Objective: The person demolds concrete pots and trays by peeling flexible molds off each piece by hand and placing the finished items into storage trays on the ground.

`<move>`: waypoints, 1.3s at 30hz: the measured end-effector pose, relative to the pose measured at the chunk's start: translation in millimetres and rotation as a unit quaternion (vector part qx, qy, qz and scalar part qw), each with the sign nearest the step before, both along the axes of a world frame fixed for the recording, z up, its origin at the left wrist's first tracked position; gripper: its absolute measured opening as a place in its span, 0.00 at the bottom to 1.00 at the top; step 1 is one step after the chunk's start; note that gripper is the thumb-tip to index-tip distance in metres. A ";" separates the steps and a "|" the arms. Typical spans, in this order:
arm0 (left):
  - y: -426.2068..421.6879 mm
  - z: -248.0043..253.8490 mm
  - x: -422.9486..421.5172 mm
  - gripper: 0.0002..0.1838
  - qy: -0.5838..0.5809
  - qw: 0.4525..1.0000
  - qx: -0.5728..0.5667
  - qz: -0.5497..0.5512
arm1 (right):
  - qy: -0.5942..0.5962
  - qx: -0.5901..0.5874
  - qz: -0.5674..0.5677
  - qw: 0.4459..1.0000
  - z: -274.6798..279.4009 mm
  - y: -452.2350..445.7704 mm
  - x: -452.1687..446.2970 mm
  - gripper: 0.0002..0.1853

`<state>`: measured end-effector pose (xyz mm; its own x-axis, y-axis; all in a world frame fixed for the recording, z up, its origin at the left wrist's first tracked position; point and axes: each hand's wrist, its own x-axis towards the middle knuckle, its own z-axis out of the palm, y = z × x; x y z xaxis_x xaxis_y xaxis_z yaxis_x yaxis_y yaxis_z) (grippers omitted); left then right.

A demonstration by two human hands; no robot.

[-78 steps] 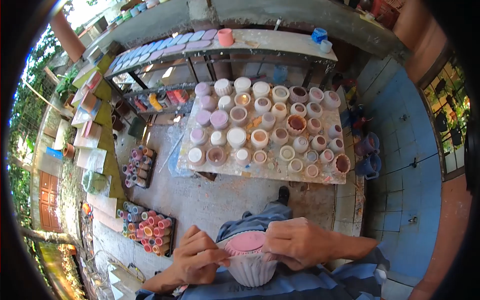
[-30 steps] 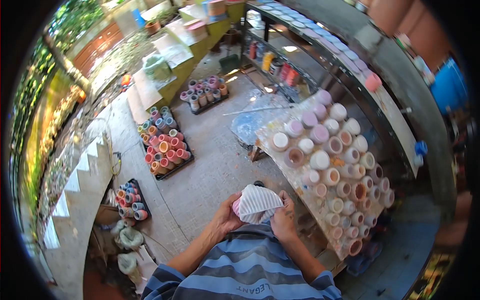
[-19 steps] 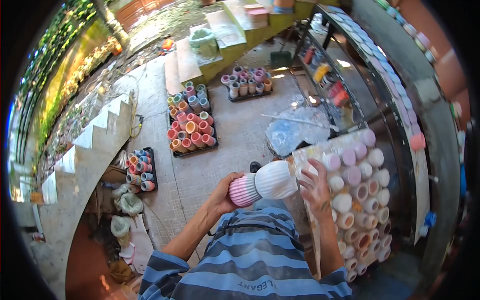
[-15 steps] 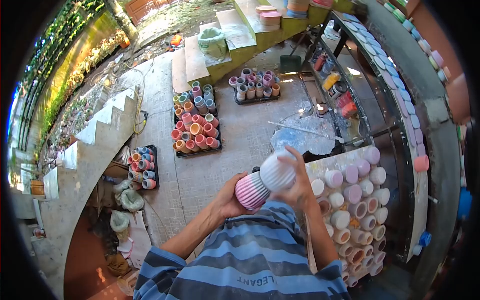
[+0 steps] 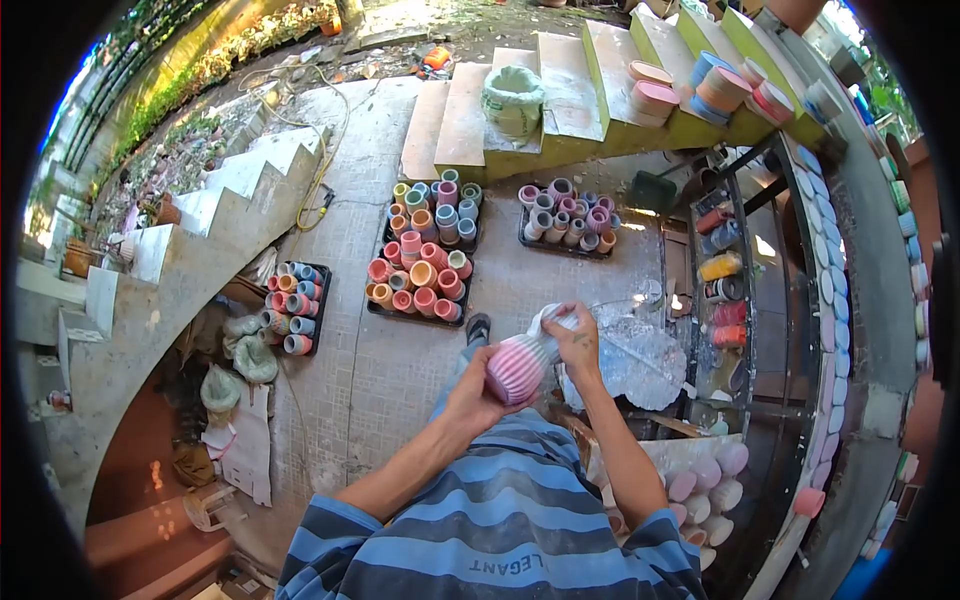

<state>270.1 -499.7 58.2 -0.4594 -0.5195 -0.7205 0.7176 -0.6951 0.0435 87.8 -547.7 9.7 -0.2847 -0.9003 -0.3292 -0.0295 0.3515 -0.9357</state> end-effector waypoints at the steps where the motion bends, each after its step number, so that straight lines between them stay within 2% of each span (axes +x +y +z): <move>1: -7.5 -5.7 -1.6 0.30 -0.081 0.995 -0.060 -0.028 | 0.007 0.009 0.032 0.999 -18.8 -20.6 -4.6 0.14; 2: -16.8 -11.5 -1.5 0.30 -0.079 0.994 -0.063 -0.030 | 0.015 0.014 0.062 0.998 -38.9 -42.9 -10.9 0.13; 3: -28.3 -16.6 -1.2 0.31 -0.342 0.901 -0.254 -0.087 | 0.148 0.001 0.031 0.989 -59.5 -65.6 -17.9 0.13; 4: -41.3 -18.4 0.0 0.32 -0.564 0.701 -0.417 -0.129 | 0.224 -0.041 -0.047 0.972 -78.1 -86.2 -40.5 0.13; 5: -54.7 -7.3 9.3 0.38 -0.625 0.566 -0.527 -0.105 | 0.298 -0.085 -0.119 0.943 -93.8 -107.2 -78.1 0.13; 6: -73.5 1.7 24.4 0.38 -0.629 0.565 -0.526 -0.099 | 0.332 -0.099 -0.106 0.932 -106.8 -121.1 -128.2 0.13; 8: -108.1 14.6 66.5 0.38 -0.516 0.616 -0.579 -0.138 | 0.319 -0.099 -0.040 0.942 -87.8 -140.6 -193.0 0.17; 9: -123.7 3.1 85.5 0.35 -0.459 0.718 -0.496 -0.167 | 0.305 -0.089 0.011 0.948 -76.0 -146.5 -209.2 0.20; 10: -141.3 -10.3 97.0 0.30 -0.419 0.783 -0.437 -0.142 | 0.306 -0.088 0.020 0.948 -48.2 -151.4 -199.7 0.20; 11: -159.4 -17.1 100.5 0.28 -0.286 0.901 -0.312 -0.101 | 0.268 0.000 0.066 0.961 -6.9 -155.4 -175.5 0.25; 12: -177.6 -20.7 102.0 0.27 -0.137 0.974 -0.174 -0.055 | 0.227 0.088 0.109 0.964 15.9 -161.1 -149.6 0.29; 14: -205.4 -33.6 99.2 0.29 -0.094 0.981 -0.154 -0.066 | 0.191 0.040 0.224 0.955 19.4 -168.5 -108.6 0.30; 16: -234.6 -67.9 88.6 0.29 0.086 0.984 -0.122 -0.093 | 0.255 -0.163 0.374 0.877 -3.1 -183.9 -74.9 0.40; 18: -263.6 -60.5 53.3 0.25 0.028 0.980 -0.169 -0.101 | 0.093 -0.046 0.413 0.905 17.4 -202.6 -26.9 0.45; 19: -273.5 -74.3 38.0 0.23 0.015 0.984 -0.149 -0.095 | 0.092 -0.040 0.417 0.903 34.2 -210.8 -10.1 0.45; 20: -285.6 -88.5 24.4 0.20 0.002 0.988 -0.130 -0.088 | 0.149 0.018 0.412 0.899 52.2 -225.2 4.5 0.46; 21: -299.6 -89.3 15.3 0.18 -0.005 0.990 -0.117 -0.082 | 0.206 0.075 0.405 0.888 59.6 -240.1 10.0 0.47; 22: -311.0 -97.3 12.2 0.18 -0.002 0.991 -0.112 -0.073 | 0.207 0.080 0.413 0.883 54.0 -252.5 7.9 0.47; 24: -336.9 -118.6 5.6 0.19 -0.054 0.981 -0.152 -0.104 | 0.184 0.087 0.363 0.909 27.1 -280.2 0.6 0.44; 25: -348.7 -120.8 4.6 0.20 -0.076 0.979 -0.154 -0.108 | 0.130 0.095 0.335 0.928 2.5 -291.9 -3.2 0.40; 30: -394.2 -147.6 4.6 0.23 -0.061 0.995 -0.075 0.004 | 0.096 0.070 0.359 0.926 -62.1 -372.9 8.0 0.39; 32: -392.3 -160.0 -1.2 0.25 -0.164 0.985 -0.014 0.046 | 0.126 0.086 0.362 0.919 -80.0 -404.5 19.8 0.40; 33: -377.2 -198.9 -9.9 0.27 -0.162 0.986 -0.007 0.039 | 0.130 0.097 0.353 0.922 -84.1 -418.4 27.2 0.41; 34: -368.4 -205.3 -19.6 0.28 -0.160 0.987 -0.018 0.004 | 0.124 0.102 0.361 0.918 -96.1 -430.5 34.2 0.41; 36: -364.0 -206.8 -38.5 0.30 -0.158 0.987 -0.017 -0.024 | 0.085 0.147 0.294 0.941 -135.7 -445.9 46.3 0.42; 38: -367.3 -195.9 -57.9 0.40 -0.131 0.989 -0.047 0.045 | 0.079 0.167 0.296 0.937 -160.7 -458.0 58.3 0.38; 39: -369.8 -204.1 -64.5 0.42 -0.168 0.982 0.010 0.086 | 0.088 0.187 0.321 0.924 -165.3 -466.1 63.1 0.38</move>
<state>205.6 -869.4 -145.9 -0.1006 -0.5529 -0.8272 0.7725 -0.5674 0.2853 150.9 -1013.8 -155.7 0.1897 -0.7352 -0.6508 -0.4852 0.5061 -0.7131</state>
